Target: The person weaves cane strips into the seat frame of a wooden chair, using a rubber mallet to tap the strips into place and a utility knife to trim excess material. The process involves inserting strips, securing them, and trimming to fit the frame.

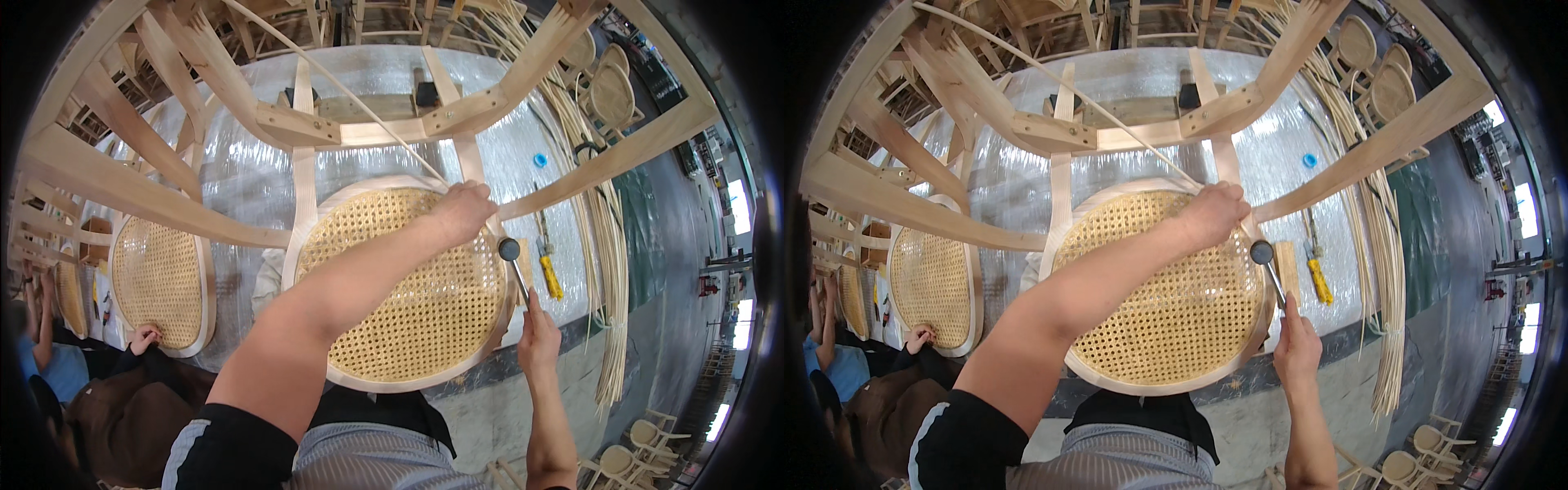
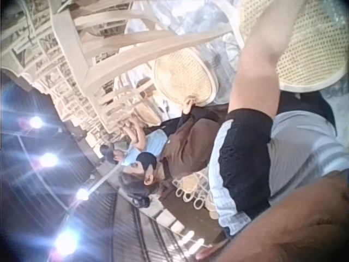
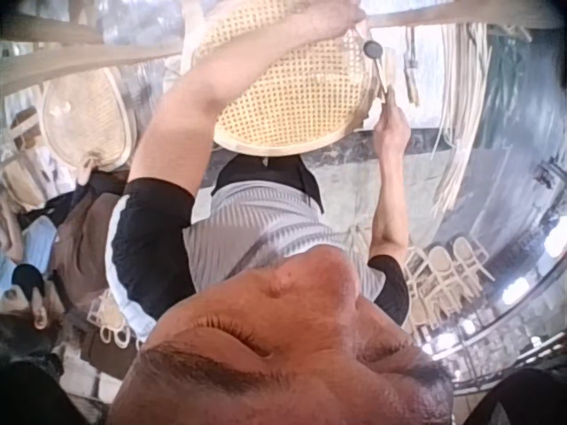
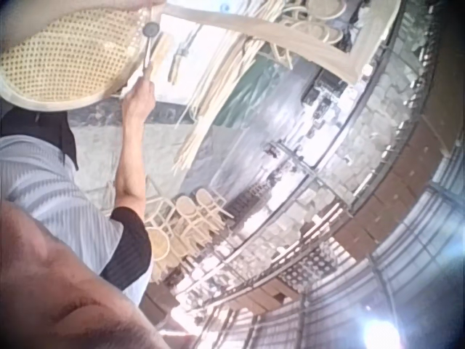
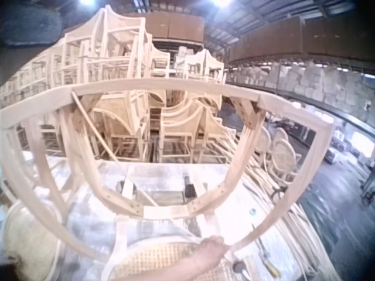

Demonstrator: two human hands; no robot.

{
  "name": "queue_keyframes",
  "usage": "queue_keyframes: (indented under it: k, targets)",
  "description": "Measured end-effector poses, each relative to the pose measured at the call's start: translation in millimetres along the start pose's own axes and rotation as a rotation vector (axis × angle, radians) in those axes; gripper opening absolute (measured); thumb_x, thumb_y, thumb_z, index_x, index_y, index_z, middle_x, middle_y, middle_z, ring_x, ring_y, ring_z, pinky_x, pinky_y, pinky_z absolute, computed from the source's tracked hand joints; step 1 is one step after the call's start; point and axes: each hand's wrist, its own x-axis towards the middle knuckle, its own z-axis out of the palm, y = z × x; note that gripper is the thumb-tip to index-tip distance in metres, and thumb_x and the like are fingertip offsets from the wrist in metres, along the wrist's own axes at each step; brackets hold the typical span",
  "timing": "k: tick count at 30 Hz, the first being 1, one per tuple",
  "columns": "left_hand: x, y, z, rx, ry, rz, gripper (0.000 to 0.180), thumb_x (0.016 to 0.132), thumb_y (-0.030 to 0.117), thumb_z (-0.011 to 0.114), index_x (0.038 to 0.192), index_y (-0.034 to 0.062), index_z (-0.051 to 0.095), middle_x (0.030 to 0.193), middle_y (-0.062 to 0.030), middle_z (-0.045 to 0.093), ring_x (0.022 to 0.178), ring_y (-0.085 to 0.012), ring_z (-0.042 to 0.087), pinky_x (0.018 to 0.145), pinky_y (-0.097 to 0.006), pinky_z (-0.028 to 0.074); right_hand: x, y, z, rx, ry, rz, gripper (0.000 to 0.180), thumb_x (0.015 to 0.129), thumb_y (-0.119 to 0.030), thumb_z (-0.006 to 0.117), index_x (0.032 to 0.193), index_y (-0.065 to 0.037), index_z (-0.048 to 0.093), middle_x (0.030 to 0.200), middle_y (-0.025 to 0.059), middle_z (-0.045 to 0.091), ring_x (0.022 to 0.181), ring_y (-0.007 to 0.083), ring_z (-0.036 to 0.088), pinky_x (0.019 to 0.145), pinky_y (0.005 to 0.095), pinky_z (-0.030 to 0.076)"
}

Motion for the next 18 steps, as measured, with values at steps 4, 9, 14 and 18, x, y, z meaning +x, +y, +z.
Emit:
queue_keyframes:
  k: [4, 9, 14, 18]
  targets:
    - [2, -9, -8, 0.016, -0.080, -0.003, 0.031, 0.087, 0.002, 0.068, 0.115, 0.0080, 0.078, 0.117, -0.0154, 0.069, 0.121, -0.0347, 0.064, 0.105, -0.046, 0.052, 3, -24, -3, 0.197, 0.203, -0.099, 0.052, 0.104, 0.005, 0.055, 0.155, -0.004, 0.056, 0.096, 0.0210, 0.070, 0.078, 0.0333, 0.067, 0.075, 0.0398, 0.055]
    - [7, -13, -22, 0.141, -0.040, 0.059, 0.018, 0.090, 0.007, 0.068, 0.106, 0.0079, 0.077, 0.111, -0.0151, 0.069, 0.116, -0.0353, 0.067, 0.098, -0.047, 0.055, 14, 0, 17, 0.038, 0.127, -0.093, 0.054, 0.102, 0.002, 0.060, 0.156, -0.008, 0.056, 0.087, 0.0197, 0.066, 0.074, 0.0396, 0.064, 0.069, 0.0455, 0.053]
    - [2, -30, -43, 0.219, -0.092, 0.014, 0.010, 0.091, 0.011, 0.068, 0.099, 0.0100, 0.073, 0.106, -0.0147, 0.068, 0.099, -0.0382, 0.072, 0.084, -0.052, 0.059, 17, -1, 11, 0.084, 0.045, 0.020, 0.052, 0.104, -0.002, 0.060, 0.155, -0.010, 0.057, 0.090, 0.0195, 0.069, 0.076, 0.0390, 0.066, 0.070, 0.0444, 0.054]
    - [-9, -35, -34, 0.151, -0.072, -0.083, 0.009, 0.091, 0.013, 0.069, 0.099, 0.0103, 0.072, 0.105, -0.0139, 0.067, 0.100, -0.0373, 0.072, 0.084, -0.052, 0.059, 22, -26, -1, 0.299, 0.227, -0.094, 0.052, 0.103, 0.000, 0.061, 0.154, -0.010, 0.058, 0.096, 0.0196, 0.071, 0.079, 0.0397, 0.068, 0.072, 0.0430, 0.055]
